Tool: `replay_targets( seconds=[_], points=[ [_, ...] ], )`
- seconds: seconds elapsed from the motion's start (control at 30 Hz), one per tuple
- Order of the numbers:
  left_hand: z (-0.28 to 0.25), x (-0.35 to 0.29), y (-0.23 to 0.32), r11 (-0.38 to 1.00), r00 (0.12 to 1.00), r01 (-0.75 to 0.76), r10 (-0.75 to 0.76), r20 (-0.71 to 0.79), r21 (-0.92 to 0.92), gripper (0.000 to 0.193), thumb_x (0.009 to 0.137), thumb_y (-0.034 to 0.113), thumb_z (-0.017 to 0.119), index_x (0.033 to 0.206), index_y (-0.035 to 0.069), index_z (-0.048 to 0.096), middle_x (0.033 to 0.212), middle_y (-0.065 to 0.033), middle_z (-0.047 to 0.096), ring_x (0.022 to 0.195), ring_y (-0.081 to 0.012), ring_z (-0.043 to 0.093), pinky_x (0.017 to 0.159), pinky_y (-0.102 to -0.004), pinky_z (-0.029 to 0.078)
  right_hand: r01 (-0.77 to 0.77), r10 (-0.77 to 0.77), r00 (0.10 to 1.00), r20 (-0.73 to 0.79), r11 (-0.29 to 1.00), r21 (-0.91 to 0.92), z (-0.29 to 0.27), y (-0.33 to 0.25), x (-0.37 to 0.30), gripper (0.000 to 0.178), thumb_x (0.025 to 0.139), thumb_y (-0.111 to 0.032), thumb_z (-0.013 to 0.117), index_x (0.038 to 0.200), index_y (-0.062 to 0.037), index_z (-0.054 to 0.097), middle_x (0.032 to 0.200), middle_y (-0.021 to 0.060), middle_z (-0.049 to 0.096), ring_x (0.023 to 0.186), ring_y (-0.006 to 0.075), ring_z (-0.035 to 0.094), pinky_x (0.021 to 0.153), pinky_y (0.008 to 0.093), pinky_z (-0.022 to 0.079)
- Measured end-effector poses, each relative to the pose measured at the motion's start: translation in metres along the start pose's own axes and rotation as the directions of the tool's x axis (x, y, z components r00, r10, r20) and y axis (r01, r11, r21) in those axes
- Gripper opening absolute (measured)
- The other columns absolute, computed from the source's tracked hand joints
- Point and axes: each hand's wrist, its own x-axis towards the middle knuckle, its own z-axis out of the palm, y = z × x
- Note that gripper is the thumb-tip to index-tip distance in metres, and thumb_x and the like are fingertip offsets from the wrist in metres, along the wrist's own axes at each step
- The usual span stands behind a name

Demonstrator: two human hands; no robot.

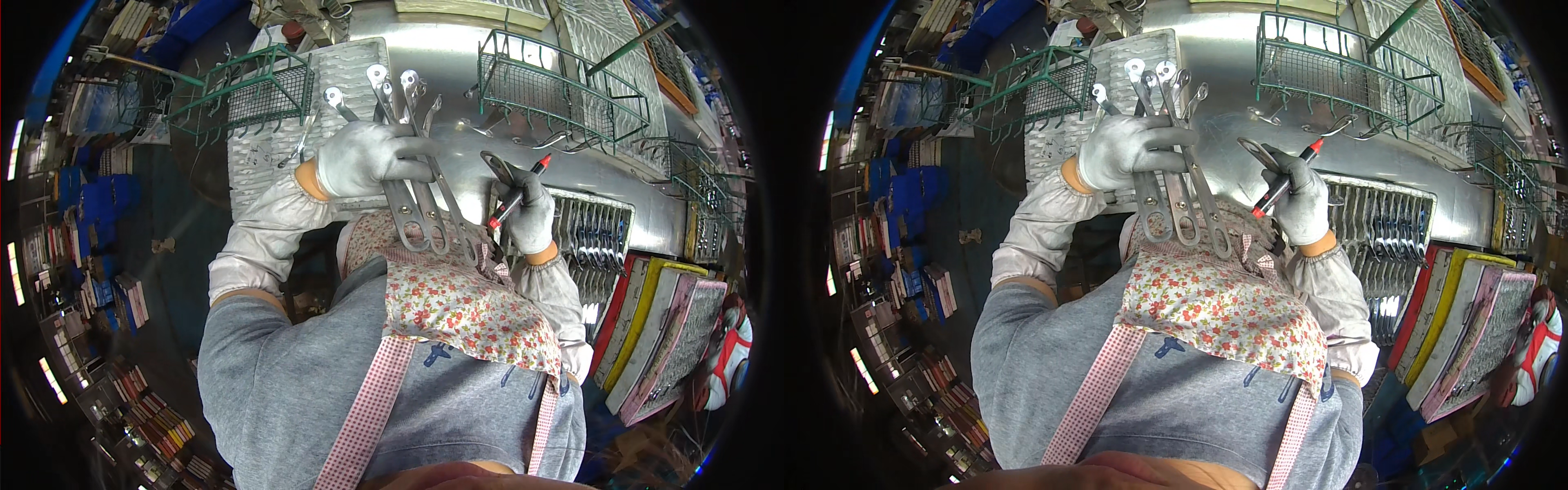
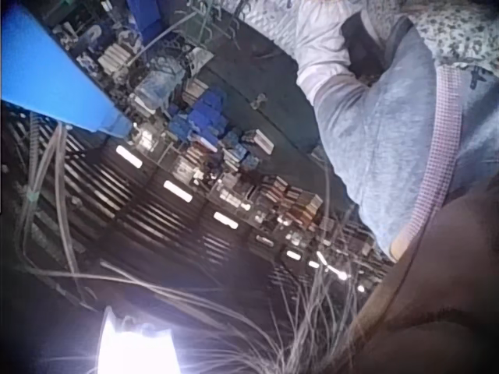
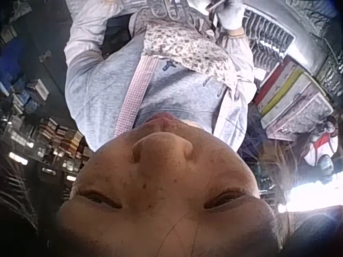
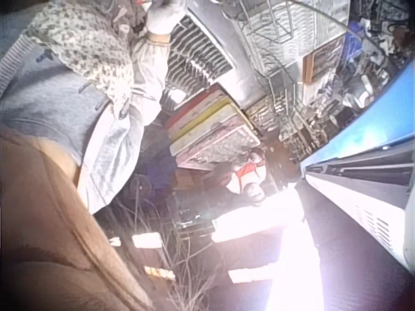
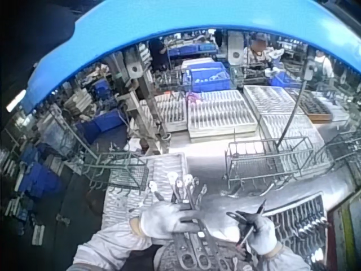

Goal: The person sorts metal brackets by hand, arranging them from a plastic tray into designated slots on a production line.

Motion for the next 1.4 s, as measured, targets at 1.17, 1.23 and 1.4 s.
replay_targets(
  seconds=[1.17,1.23,1.4],
  points=[
    [0.211,0.225,-0.293,0.42,0.615,0.787,-0.469,0.633,-0.452,0.064,0.087,0.066,0.045,0.091,0.005,0.066,0.075,-0.0047,0.064,0.066,-0.0141,0.06,0.06,-0.0279,0.048,-0.244,0.261,0.959,-0.115,0.959,0.143,0.028,0.07,0.056,0.031,0.07,0.006,0.053,0.098,-0.0067,0.051,0.074,0.017,0.058,0.071,0.0377,0.061,0.063,0.0429,0.048],
    [0.231,0.211,-0.295,0.248,0.663,0.736,-0.454,0.596,-0.63,0.059,0.088,0.062,0.05,0.095,0.005,0.064,0.076,-0.0043,0.063,0.064,-0.0144,0.059,0.056,-0.0269,0.049,-0.228,0.245,0.964,-0.1,0.96,0.16,0.024,0.072,0.053,0.032,0.07,0.006,0.052,0.099,-0.007,0.051,0.073,0.0167,0.058,0.071,0.0381,0.06,0.063,0.044,0.048],
    [0.237,0.222,-0.269,0.075,0.607,0.772,-0.378,0.698,-0.631,0.046,0.088,0.048,0.06,0.101,0.004,0.063,0.075,-0.0028,0.06,0.062,-0.0148,0.059,0.056,-0.0287,0.052,-0.268,0.279,0.959,-0.059,0.953,0.143,0.01,0.071,0.046,0.031,0.071,0.003,0.054,0.1,-0.0075,0.052,0.073,0.0177,0.059,0.072,0.0395,0.06,0.062,0.0466,0.046]
  ],
)
